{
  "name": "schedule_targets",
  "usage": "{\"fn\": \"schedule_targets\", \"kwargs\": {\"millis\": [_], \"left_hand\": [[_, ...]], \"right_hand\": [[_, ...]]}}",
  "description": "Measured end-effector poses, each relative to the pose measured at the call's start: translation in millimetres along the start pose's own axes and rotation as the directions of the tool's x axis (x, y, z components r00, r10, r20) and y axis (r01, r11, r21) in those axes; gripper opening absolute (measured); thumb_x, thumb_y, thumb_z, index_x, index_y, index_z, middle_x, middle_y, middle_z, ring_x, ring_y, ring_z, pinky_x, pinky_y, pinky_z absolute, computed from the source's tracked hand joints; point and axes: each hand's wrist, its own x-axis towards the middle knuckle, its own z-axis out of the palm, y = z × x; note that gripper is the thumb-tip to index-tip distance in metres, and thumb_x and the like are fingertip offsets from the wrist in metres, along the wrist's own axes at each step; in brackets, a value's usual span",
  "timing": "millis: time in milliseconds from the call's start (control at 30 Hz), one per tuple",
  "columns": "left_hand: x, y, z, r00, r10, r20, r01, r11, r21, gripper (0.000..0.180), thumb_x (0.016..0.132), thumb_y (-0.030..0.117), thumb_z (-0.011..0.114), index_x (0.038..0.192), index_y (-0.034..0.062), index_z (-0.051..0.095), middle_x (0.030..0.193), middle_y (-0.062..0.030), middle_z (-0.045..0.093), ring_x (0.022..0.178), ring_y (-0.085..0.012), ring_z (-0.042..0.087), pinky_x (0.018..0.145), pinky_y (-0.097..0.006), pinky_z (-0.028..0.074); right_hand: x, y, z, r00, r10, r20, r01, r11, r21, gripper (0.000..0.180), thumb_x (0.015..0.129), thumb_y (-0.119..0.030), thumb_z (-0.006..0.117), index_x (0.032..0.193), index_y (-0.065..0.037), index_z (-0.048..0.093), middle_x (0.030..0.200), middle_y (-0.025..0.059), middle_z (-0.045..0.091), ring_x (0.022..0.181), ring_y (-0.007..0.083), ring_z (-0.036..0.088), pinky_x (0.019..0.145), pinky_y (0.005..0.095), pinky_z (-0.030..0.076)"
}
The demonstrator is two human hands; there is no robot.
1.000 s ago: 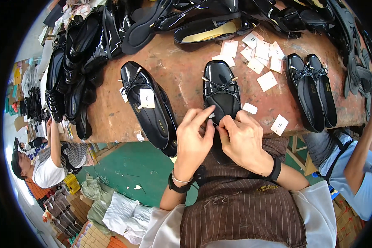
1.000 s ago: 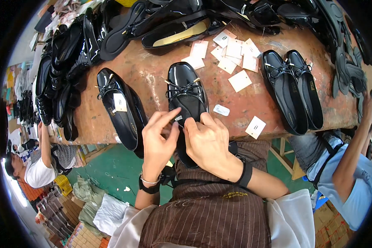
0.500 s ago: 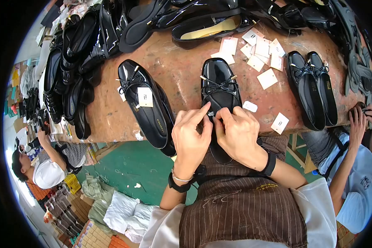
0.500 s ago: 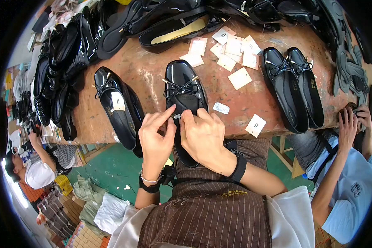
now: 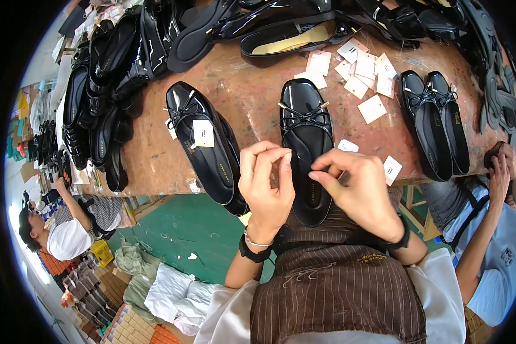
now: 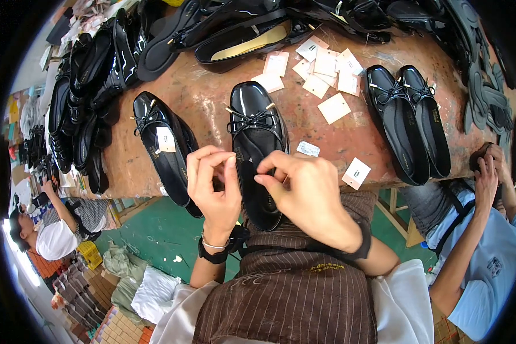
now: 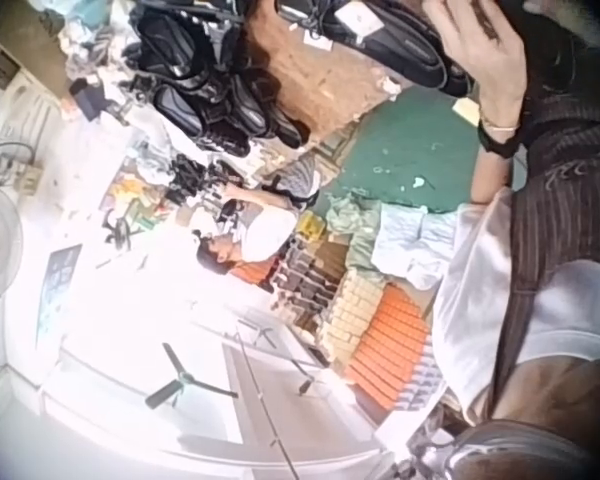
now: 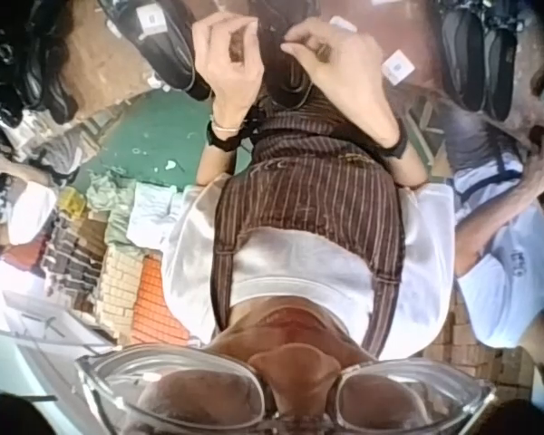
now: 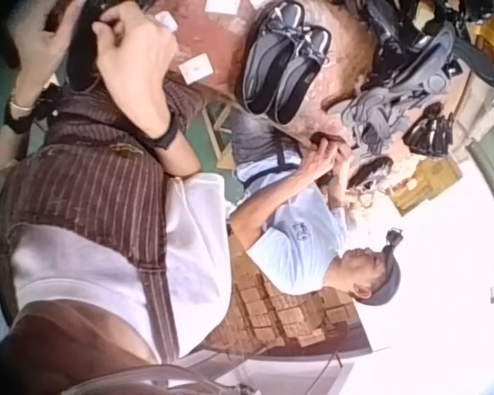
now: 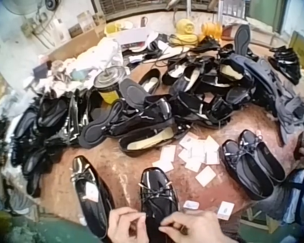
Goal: Cleaning, inspecting, and labeling black leather loafers at a manufacturing workbench.
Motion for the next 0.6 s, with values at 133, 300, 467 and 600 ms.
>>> {"fn": "schedule_targets", "kwargs": {"millis": [133, 300, 467, 600], "left_hand": [[0, 4, -5, 0.891, -0.356, 0.281, 0.452, 0.743, -0.493, 0.005, 0.096, 0.001, 0.061, 0.099, -0.0011, 0.064, 0.095, -0.0080, 0.065, 0.068, -0.0072, 0.060, 0.051, -0.020, 0.043], [2, -5, -12, 0.847, -0.348, 0.402, 0.529, 0.627, -0.572, 0.014, 0.098, 0.003, 0.059, 0.107, -0.0051, 0.067, 0.096, -0.0092, 0.065, 0.078, -0.0120, 0.063, 0.066, -0.026, 0.053], [2, -5, -15, 0.873, -0.256, 0.414, 0.467, 0.683, -0.562, 0.015, 0.096, -0.002, 0.059, 0.105, -0.0070, 0.070, 0.099, -0.0104, 0.064, 0.079, -0.0150, 0.064, 0.071, -0.026, 0.054], [0, -1, -17, 0.854, -0.288, 0.433, 0.500, 0.685, -0.531, 0.016, 0.094, -0.003, 0.062, 0.109, -0.0064, 0.067, 0.097, -0.0101, 0.066, 0.082, -0.0140, 0.065, 0.074, -0.026, 0.055]], "right_hand": [[11, 17, -26, 0.946, -0.080, 0.315, -0.103, 0.845, 0.525, 0.011, 0.088, -0.007, 0.071, 0.094, 0.002, 0.072, 0.081, 0.0082, 0.073, 0.075, 0.0098, 0.067, 0.069, 0.0295, 0.053], [15, 10, -23, 0.937, 0.003, 0.349, -0.193, 0.839, 0.509, 0.010, 0.089, 0.004, 0.066, 0.097, 0.005, 0.072, 0.094, 0.0080, 0.072, 0.085, 0.0096, 0.066, 0.076, 0.0250, 0.054], [17, 10, -3, 0.985, 0.038, 0.171, -0.092, 0.943, 0.321, 0.010, 0.087, 0.001, 0.070, 0.096, 0.003, 0.073, 0.092, 0.0065, 0.071, 0.081, 0.0093, 0.066, 0.068, 0.0245, 0.054], [19, 13, 4, 0.995, -0.097, 0.013, 0.088, 0.940, 0.330, 0.009, 0.082, -0.003, 0.074, 0.091, -0.001, 0.074, 0.079, 0.0083, 0.069, 0.065, 0.0133, 0.064, 0.059, 0.0278, 0.049]]}}
